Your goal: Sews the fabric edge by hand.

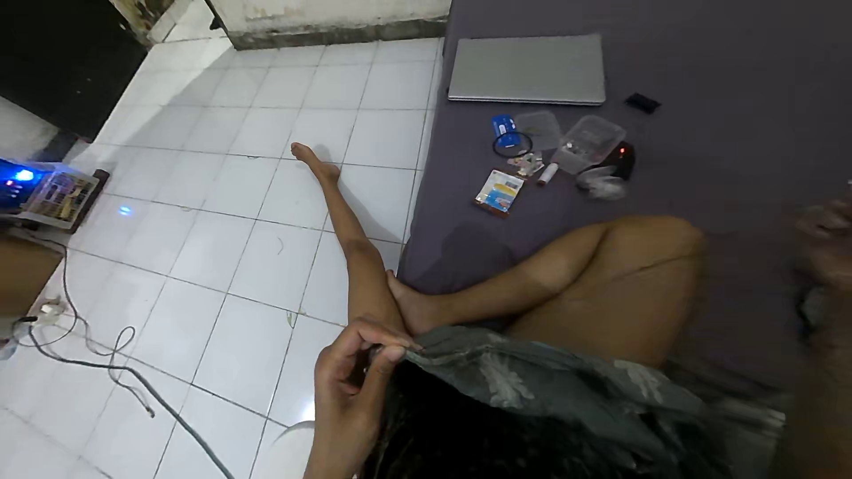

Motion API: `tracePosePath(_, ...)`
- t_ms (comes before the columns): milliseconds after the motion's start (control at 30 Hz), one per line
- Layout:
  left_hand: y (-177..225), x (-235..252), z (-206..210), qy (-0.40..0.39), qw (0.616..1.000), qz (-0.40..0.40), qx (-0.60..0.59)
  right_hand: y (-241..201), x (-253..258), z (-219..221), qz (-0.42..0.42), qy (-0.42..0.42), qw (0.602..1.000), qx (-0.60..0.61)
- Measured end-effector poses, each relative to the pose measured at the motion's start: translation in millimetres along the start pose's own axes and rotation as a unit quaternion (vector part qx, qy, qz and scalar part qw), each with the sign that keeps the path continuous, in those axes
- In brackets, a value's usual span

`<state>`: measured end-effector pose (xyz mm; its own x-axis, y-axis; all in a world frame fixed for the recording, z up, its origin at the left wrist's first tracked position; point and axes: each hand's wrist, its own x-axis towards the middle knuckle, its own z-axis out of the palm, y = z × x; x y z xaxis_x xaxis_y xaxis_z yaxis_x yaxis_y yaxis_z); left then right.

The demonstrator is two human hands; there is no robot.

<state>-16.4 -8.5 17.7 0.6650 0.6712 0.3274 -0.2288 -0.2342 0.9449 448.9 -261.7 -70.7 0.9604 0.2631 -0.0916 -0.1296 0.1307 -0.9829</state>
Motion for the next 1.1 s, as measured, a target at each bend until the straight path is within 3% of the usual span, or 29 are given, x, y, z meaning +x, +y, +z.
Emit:
tracePosePath(67,-0.4,-0.8,2.4,0.008,1.0,-0.002,0.008,-26.2,-46.2,79.6,-0.022,-0.056,0.993,-0.099)
tracePosePath(133,-1.7,-0.6,4.2,0.012,1.0,0.005,0.028,-38.2,-99.3,143.1,-0.087,-0.205,0.968,-0.116)
tracePosePath(233,-2.2,0.7,3.3,0.003,0.997,0.029,0.065,-20.0,-157.0,197.5,-0.192,-0.49,0.844,-0.1)
tracePosePath(333,-2.8,1.5,0.3,-0.008,0.994,0.046,0.097,-6.0,-205.1,234.2,-0.221,-0.611,0.759,-0.045)
tracePosePath(433,-4.4,0.4,-0.9,-0.007,0.991,0.052,0.12,-1.8,-220.6,249.2,-0.195,-0.634,0.747,0.032)
tracePosePath(533,-5.4,-1.1,-1.8,-0.002,0.987,0.051,0.15,-4.9,-226.2,249.1,-0.194,-0.607,0.769,0.033)
tracePosePath(700,-10.7,-4.0,4.0,0.017,0.978,0.061,0.2,-9.9,-236.1,237.8,-0.31,-0.48,0.817,-0.081)
tracePosePath(800,-12.2,-2.6,9.7,0.033,0.974,0.074,0.211,-10.8,-237.6,234.7,-0.357,-0.455,0.81,-0.1)
tracePosePath(967,-9.1,1.7,-7.9,0.065,0.97,0.075,0.224,-14.2,-226.2,221.5,-0.286,-0.52,0.794,-0.133)
tracePosePath(1100,-9.0,-0.1,-13.4,0.047,0.971,0.089,0.217,-13.4,-219.1,208.9,-0.325,-0.511,0.777,-0.171)
